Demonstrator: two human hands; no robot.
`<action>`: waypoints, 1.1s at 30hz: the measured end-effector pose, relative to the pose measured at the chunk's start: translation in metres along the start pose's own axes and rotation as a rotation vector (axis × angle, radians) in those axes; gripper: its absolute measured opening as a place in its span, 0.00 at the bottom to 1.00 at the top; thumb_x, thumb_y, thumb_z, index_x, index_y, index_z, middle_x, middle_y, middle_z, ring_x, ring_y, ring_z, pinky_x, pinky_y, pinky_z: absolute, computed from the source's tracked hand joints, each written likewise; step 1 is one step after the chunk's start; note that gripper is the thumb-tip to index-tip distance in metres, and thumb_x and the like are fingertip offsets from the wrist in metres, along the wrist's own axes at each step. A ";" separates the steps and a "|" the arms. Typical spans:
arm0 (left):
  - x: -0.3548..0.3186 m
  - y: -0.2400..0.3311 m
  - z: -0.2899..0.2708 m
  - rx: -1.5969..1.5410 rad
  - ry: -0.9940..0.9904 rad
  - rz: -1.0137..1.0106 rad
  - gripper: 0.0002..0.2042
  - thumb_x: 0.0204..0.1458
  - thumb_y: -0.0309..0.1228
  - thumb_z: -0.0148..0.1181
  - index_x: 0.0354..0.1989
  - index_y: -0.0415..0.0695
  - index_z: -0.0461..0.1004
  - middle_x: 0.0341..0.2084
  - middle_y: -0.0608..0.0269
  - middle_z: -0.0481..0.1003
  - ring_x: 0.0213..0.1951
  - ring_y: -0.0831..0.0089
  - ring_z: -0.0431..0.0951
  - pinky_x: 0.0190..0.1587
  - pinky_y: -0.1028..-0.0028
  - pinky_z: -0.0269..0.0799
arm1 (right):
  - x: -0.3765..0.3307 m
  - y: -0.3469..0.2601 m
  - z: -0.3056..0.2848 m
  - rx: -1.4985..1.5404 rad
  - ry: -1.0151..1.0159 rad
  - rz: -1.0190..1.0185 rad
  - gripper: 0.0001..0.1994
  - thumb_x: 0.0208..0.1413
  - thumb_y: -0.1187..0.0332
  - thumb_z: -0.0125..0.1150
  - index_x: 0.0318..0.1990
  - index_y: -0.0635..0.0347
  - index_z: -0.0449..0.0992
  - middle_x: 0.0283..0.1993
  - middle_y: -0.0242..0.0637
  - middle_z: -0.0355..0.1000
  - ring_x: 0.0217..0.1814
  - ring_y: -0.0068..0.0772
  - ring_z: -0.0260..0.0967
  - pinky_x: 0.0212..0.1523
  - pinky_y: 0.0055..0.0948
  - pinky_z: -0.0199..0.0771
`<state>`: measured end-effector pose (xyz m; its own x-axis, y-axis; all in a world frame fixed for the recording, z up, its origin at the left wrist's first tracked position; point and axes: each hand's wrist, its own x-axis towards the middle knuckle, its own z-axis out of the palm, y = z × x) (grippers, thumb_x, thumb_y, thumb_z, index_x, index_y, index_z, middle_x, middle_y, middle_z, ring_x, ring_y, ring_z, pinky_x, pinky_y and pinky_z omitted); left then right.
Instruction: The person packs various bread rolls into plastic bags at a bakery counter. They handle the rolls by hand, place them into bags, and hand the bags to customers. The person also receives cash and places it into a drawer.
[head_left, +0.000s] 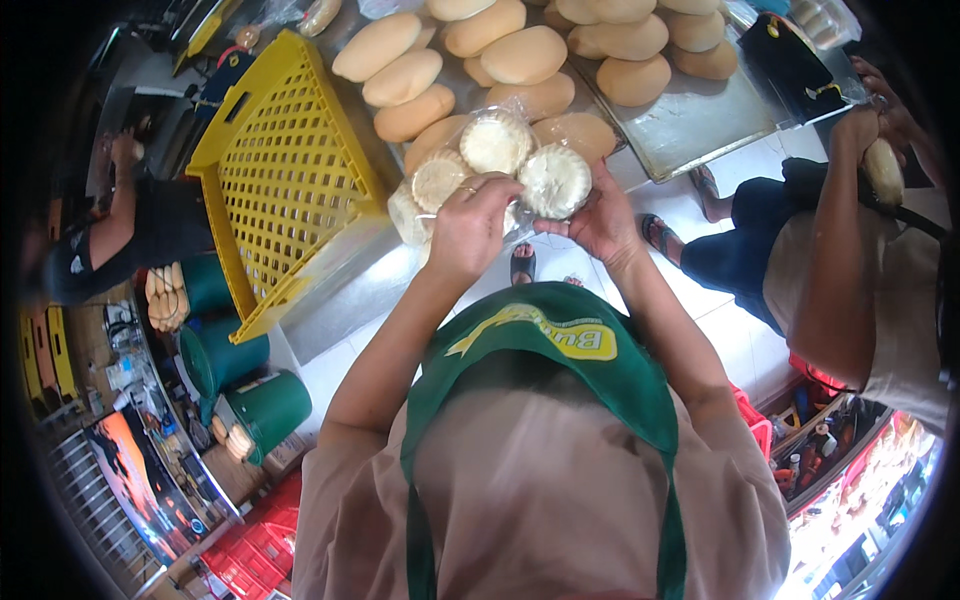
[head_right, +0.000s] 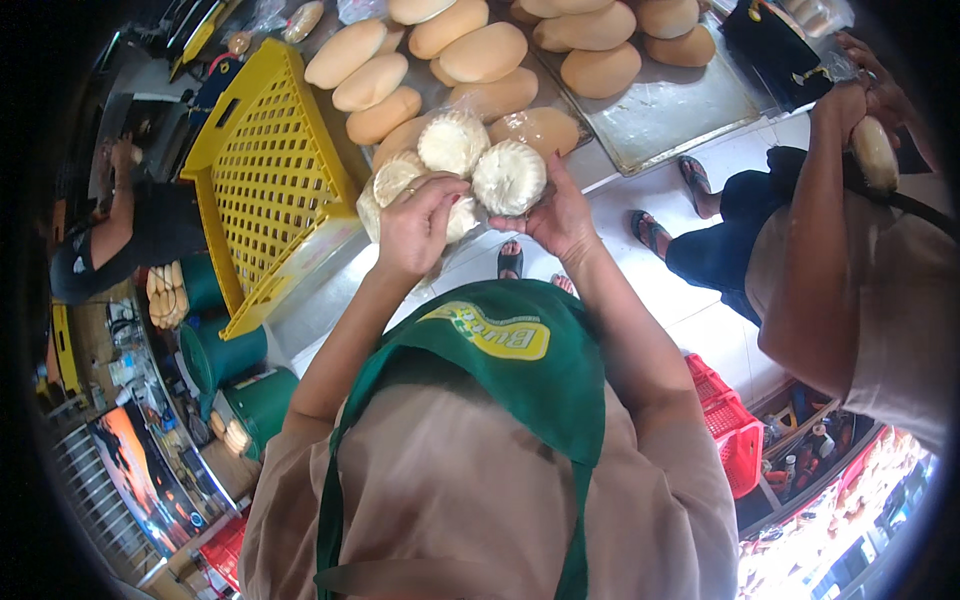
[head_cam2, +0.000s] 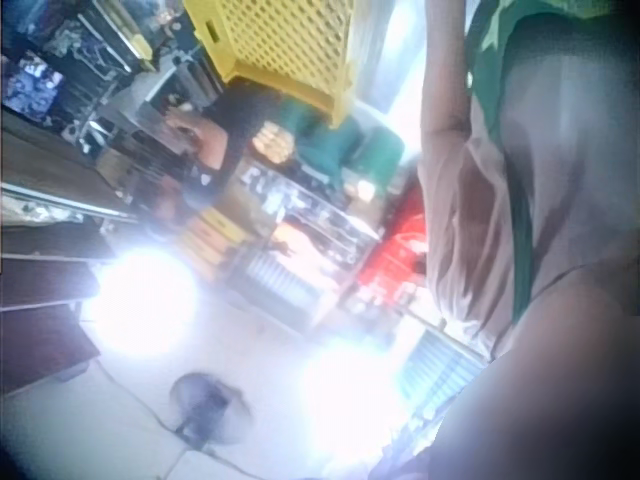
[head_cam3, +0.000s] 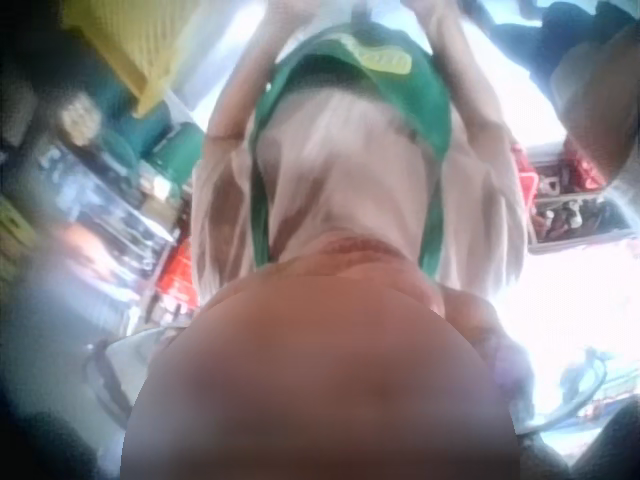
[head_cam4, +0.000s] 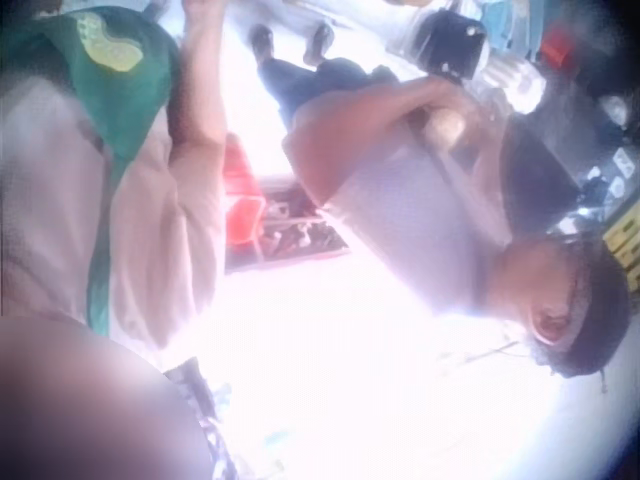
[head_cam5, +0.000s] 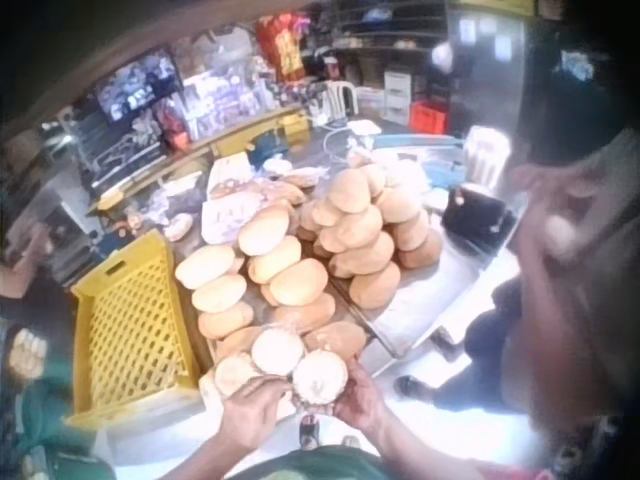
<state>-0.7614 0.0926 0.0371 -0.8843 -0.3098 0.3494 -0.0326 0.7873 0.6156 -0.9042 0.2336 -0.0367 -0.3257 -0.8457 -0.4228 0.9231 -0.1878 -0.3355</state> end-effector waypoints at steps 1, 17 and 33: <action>0.007 0.001 0.000 -0.016 0.007 -0.032 0.09 0.53 0.18 0.56 0.39 0.41 0.79 0.39 0.53 0.80 0.42 0.59 0.81 0.45 0.67 0.77 | -0.002 0.000 0.001 -0.009 0.008 -0.006 0.31 0.67 0.42 0.38 0.66 0.56 0.59 0.63 0.46 0.66 0.58 0.53 0.71 0.43 0.57 0.81; 0.114 -0.027 0.028 0.069 -0.805 0.048 0.27 0.43 0.43 0.71 0.51 0.43 0.75 0.42 0.49 0.79 0.45 0.51 0.77 0.51 0.59 0.70 | 0.001 0.006 -0.005 0.026 0.111 -0.054 0.29 0.68 0.44 0.38 0.64 0.58 0.61 0.60 0.42 0.67 0.56 0.42 0.72 0.53 0.44 0.77; 0.108 -0.038 0.010 -0.960 -0.090 -0.704 0.27 0.54 0.44 0.66 0.56 0.42 0.66 0.45 0.67 0.74 0.43 0.77 0.76 0.34 0.75 0.71 | -0.009 0.011 -0.009 -0.176 0.165 -0.185 0.32 0.68 0.43 0.38 0.67 0.60 0.56 0.53 0.47 0.69 0.52 0.45 0.72 0.50 0.42 0.76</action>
<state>-0.8607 0.0341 0.0440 -0.8423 -0.4452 -0.3037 -0.1955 -0.2726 0.9420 -0.8935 0.2435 -0.0443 -0.5269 -0.7101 -0.4671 0.8003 -0.2294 -0.5539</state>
